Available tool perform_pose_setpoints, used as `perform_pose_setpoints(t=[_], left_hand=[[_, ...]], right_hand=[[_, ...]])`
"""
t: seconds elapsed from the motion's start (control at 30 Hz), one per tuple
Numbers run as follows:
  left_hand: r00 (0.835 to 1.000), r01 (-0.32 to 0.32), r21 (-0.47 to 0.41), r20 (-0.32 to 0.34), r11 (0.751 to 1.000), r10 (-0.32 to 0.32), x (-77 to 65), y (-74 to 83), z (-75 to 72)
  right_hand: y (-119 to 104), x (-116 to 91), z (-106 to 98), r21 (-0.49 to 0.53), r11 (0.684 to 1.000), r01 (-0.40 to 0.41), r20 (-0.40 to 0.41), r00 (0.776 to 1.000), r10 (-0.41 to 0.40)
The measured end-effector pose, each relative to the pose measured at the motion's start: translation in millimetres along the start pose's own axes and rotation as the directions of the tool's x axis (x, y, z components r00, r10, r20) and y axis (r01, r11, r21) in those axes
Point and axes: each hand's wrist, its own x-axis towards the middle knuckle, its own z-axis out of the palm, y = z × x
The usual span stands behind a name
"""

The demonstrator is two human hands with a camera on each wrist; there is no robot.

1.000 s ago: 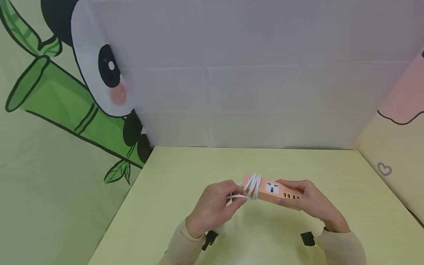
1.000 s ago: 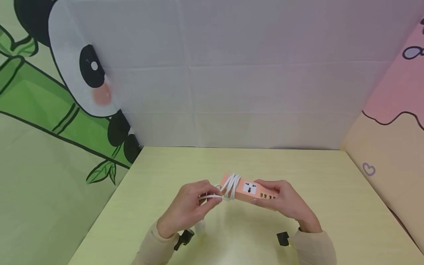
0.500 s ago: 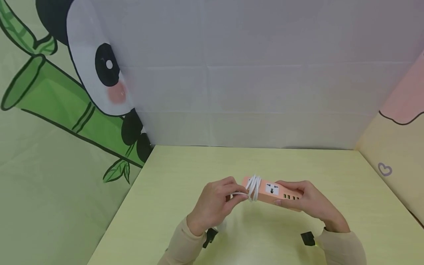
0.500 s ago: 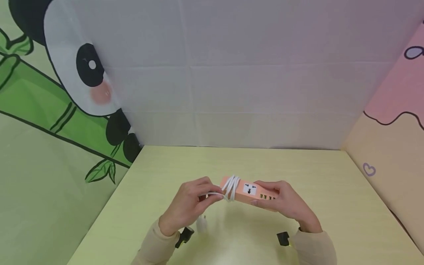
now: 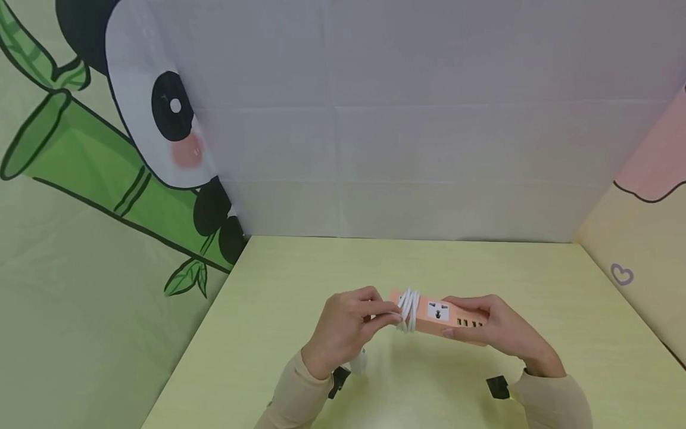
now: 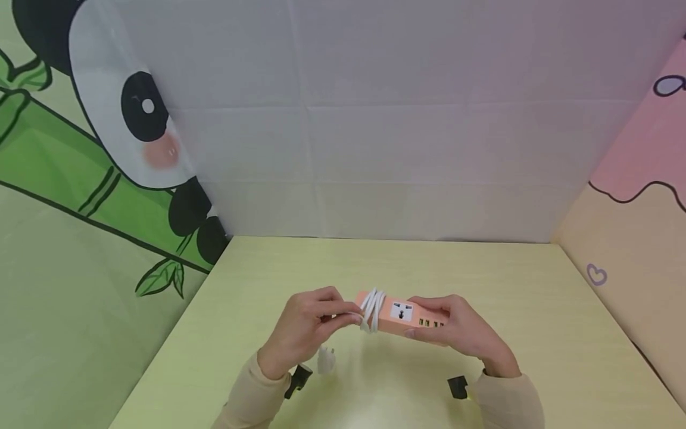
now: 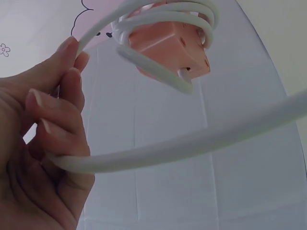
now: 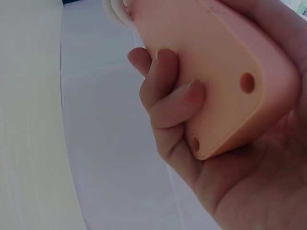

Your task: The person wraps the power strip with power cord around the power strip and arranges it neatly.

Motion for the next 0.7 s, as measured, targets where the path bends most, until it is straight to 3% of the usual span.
perform_pose_setpoints(t=[0.13, 0.37, 0.5, 0.7], left_hand=[[1.000, 0.013, 0.030, -0.009, 0.999, -0.012, 0.9, 0.4, -1.8], [0.995, 0.100, 0.027, -0.011, 0.995, -0.100, 2.0, -0.3, -6.0], [0.989, 0.151, -0.080, 0.013, 0.985, -0.150, 1.9, -2.7, -6.8], [0.982, 0.181, -0.228, 0.098, 0.957, -0.163, 2.1, -6.3, -8.5]], right_hand=[[-2, -1, 0, -0.011, 1.000, 0.010, 0.006, 1.000, -0.010], [-3, 1, 2, -0.019, 0.999, 0.033, 0.021, 0.999, -0.032], [-2, 4, 3, -0.017, 0.998, 0.053, 0.036, 0.998, -0.052], [-1, 9, 3, -0.008, 0.997, 0.074, 0.050, 0.996, -0.074]])
